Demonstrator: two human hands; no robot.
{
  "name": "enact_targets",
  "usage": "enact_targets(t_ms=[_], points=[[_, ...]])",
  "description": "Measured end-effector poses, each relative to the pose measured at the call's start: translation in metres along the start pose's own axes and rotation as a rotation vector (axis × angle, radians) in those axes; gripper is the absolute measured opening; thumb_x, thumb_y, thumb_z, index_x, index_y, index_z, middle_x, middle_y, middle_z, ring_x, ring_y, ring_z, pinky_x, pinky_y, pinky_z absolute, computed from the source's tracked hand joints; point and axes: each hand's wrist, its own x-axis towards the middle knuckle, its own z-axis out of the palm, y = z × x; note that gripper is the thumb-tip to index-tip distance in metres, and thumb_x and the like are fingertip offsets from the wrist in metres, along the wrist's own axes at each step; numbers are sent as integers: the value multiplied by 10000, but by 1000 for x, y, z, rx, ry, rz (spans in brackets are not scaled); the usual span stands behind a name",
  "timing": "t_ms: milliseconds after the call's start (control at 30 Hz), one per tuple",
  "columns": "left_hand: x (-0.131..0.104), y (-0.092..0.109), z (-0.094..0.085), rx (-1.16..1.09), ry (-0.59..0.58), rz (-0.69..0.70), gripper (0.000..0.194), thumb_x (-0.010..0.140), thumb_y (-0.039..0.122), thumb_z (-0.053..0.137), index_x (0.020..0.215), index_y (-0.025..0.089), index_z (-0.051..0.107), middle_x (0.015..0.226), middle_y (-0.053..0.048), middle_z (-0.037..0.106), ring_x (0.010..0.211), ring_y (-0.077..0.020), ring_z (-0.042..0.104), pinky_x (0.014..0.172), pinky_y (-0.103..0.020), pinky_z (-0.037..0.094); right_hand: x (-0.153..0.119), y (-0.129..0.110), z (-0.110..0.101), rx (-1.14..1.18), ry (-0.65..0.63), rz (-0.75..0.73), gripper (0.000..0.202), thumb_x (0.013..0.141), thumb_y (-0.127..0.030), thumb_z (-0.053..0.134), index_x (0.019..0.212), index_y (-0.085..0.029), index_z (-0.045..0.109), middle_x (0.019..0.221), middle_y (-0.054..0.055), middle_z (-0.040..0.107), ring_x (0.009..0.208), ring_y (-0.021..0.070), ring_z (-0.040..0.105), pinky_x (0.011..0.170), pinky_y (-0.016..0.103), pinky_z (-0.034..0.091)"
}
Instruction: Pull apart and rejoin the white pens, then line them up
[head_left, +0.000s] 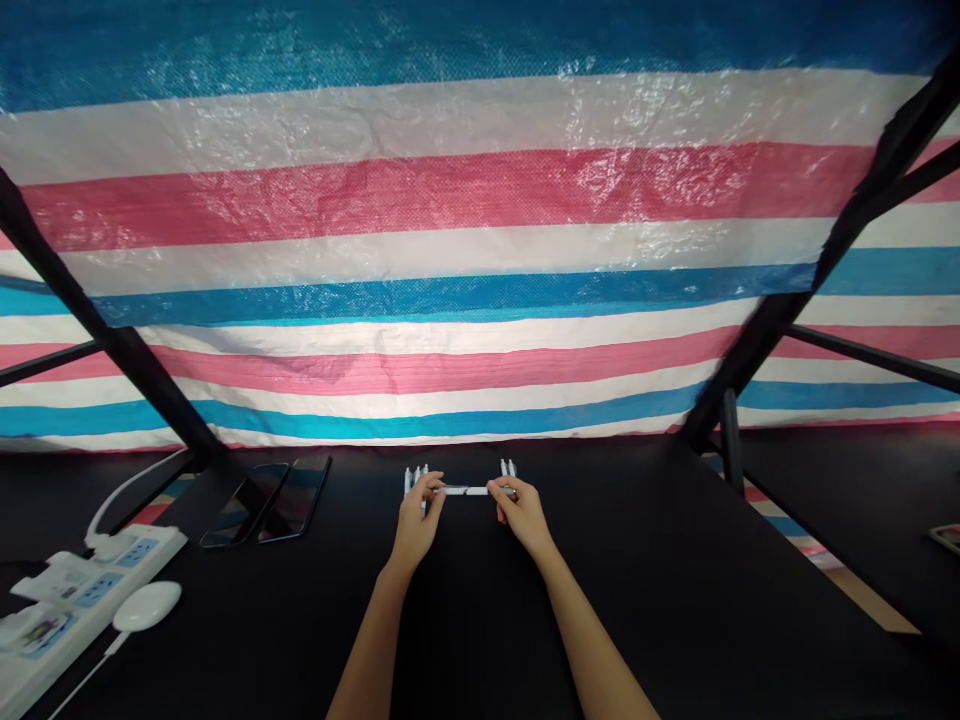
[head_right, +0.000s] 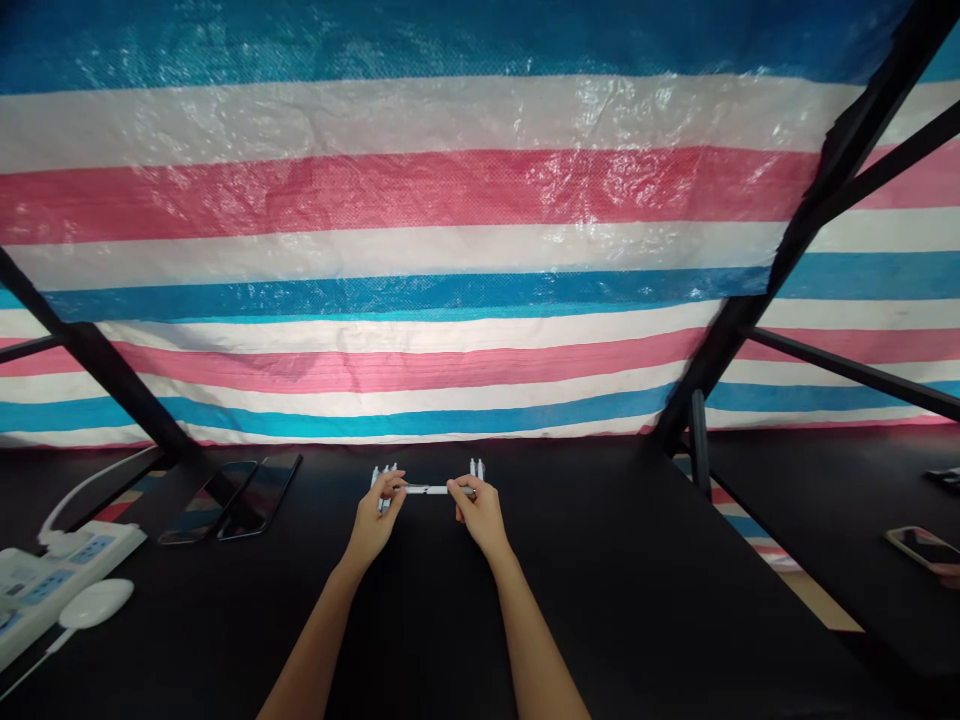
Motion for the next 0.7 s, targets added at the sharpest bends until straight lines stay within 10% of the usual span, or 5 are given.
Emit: enact_targets(t_ms=[133,400,700], points=[[0,2,0,22,51,32,295,796,340,521,1053,198,552,942,-55,645,714,-140,592,750,-315,465,1,1,0,3,-4,-11,385,790,-536,546,727,-162,614,401,-45,459,353,99,434,391,206,344],[-2,4,-4,65,-2,-93,388,881,453,351,1039,171,564,485,62,435,440,-121,456,502,-248,359,-1,1,4,52,-24,-86,315,777,-468,587,839,-167,655,566,-10,541,447,94,468,423,200,371],[-1,3,0,-53,-13,-66,346,841,415,442,1079,193,558,760,-22,614,698,-159,595,695,-303,458,-1,-4,2,59,-31,-3,367,783,-510,559,802,-152,632,441,-36,491,371,89,430,386,197,332]])
